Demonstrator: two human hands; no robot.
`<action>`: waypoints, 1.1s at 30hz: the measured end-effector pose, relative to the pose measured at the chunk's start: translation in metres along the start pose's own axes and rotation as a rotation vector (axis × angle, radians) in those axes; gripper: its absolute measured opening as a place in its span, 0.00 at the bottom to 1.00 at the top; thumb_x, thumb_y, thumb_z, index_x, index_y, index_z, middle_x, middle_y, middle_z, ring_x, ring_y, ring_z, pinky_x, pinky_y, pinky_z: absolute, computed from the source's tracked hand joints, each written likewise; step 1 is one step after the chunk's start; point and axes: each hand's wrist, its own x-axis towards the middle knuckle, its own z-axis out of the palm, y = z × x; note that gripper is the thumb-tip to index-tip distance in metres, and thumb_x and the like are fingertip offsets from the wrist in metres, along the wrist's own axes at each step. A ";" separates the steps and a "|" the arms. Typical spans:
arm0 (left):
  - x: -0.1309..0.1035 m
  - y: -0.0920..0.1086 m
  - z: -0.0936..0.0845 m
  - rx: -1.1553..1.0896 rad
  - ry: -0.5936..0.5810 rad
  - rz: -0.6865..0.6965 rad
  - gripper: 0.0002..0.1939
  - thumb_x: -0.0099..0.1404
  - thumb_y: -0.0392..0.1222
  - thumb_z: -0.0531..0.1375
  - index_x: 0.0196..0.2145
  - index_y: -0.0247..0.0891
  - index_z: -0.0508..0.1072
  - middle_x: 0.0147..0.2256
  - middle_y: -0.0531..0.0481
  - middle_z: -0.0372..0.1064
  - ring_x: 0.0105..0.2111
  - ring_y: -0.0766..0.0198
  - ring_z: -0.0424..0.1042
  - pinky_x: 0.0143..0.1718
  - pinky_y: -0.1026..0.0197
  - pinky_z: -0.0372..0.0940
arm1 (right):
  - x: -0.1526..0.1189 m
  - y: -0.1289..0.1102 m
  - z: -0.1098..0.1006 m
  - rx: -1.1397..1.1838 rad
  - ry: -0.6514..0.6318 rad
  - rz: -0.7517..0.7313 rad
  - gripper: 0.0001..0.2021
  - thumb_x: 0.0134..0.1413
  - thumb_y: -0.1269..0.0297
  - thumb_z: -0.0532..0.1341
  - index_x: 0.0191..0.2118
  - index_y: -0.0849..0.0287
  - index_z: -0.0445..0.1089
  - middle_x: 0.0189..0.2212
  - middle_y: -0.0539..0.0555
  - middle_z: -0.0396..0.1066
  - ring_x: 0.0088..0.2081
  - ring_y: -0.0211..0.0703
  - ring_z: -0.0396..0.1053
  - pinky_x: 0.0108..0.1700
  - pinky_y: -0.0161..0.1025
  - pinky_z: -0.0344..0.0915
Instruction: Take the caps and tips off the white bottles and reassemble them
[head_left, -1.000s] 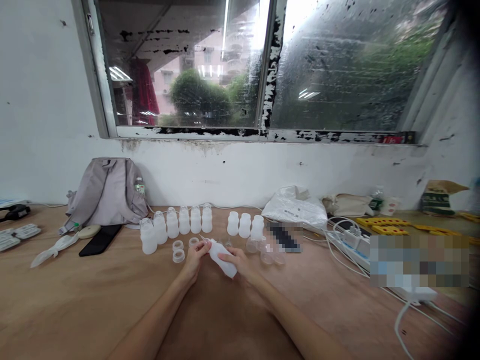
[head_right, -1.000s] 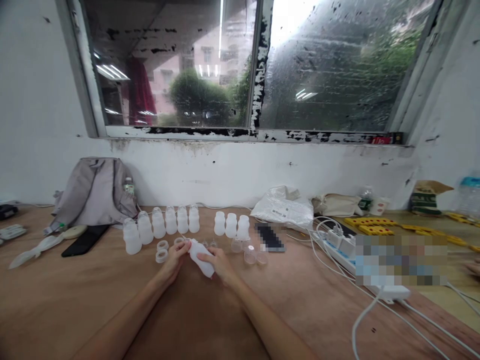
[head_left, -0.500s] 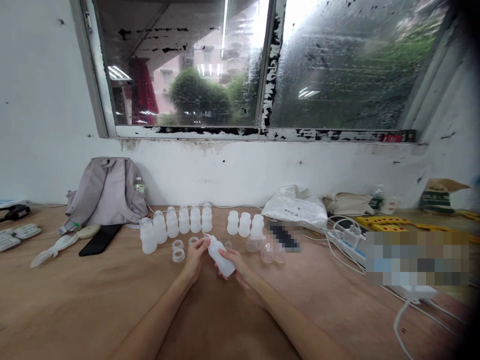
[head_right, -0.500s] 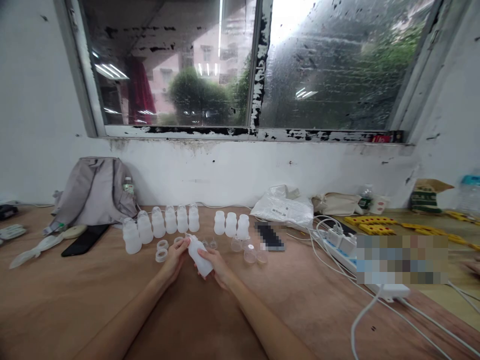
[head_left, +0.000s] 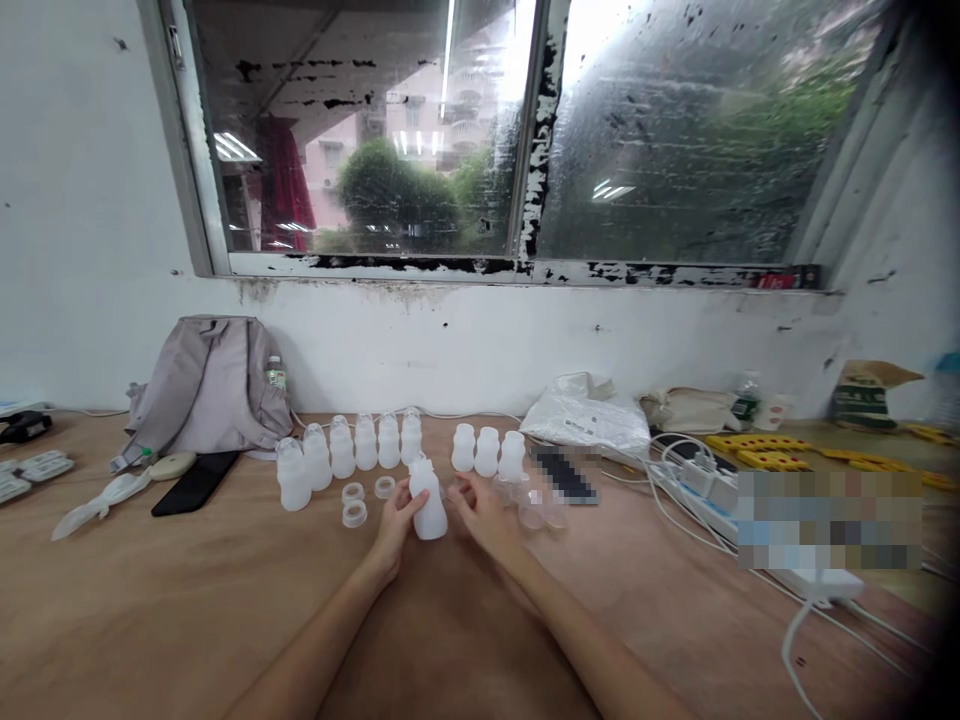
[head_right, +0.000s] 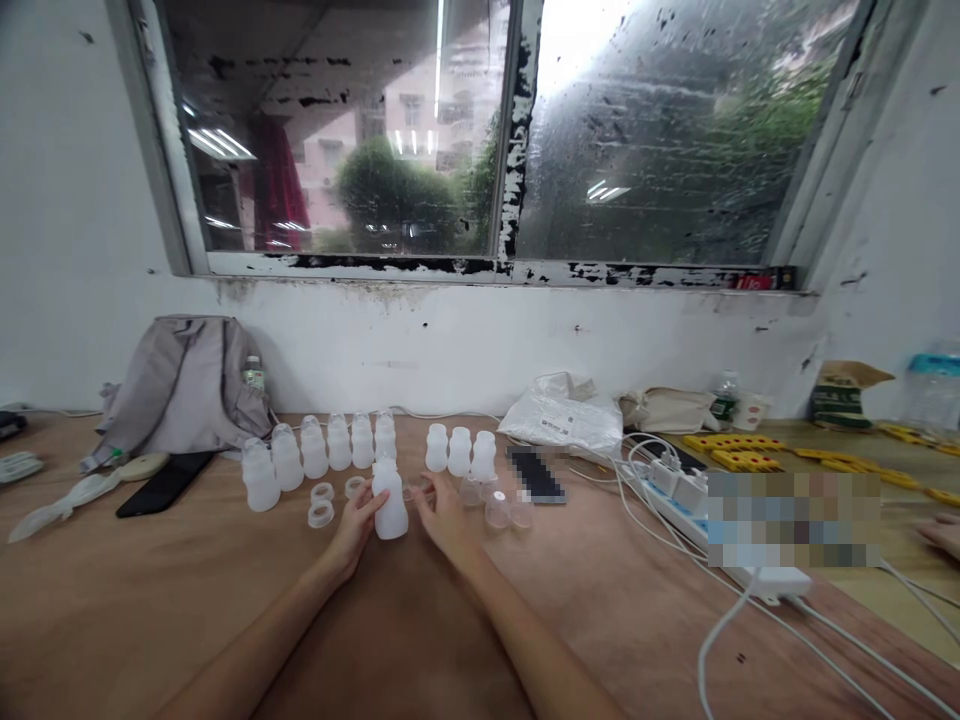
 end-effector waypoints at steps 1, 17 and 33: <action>0.000 0.000 0.000 -0.008 0.013 -0.023 0.23 0.49 0.46 0.63 0.43 0.39 0.67 0.42 0.46 0.69 0.41 0.59 0.68 0.40 0.60 0.62 | 0.004 0.005 -0.006 -0.137 0.079 0.005 0.16 0.52 0.60 0.52 0.44 0.63 0.63 0.36 0.59 0.68 0.37 0.46 0.66 0.41 0.43 0.61; 0.002 0.002 -0.001 0.118 0.139 -0.055 0.27 0.46 0.49 0.65 0.43 0.36 0.66 0.40 0.44 0.69 0.37 0.60 0.69 0.33 0.64 0.63 | 0.024 0.033 -0.033 0.034 0.234 0.101 0.13 0.45 0.59 0.58 0.35 0.61 0.68 0.32 0.58 0.68 0.33 0.45 0.66 0.37 0.41 0.62; -0.004 0.003 0.005 0.395 -0.028 0.018 0.22 0.46 0.50 0.63 0.37 0.34 0.71 0.37 0.46 0.71 0.38 0.59 0.68 0.38 0.62 0.61 | 0.020 0.010 -0.036 1.113 0.006 0.282 0.20 0.35 0.67 0.67 0.40 0.53 0.68 0.38 0.51 0.70 0.42 0.42 0.67 0.46 0.40 0.61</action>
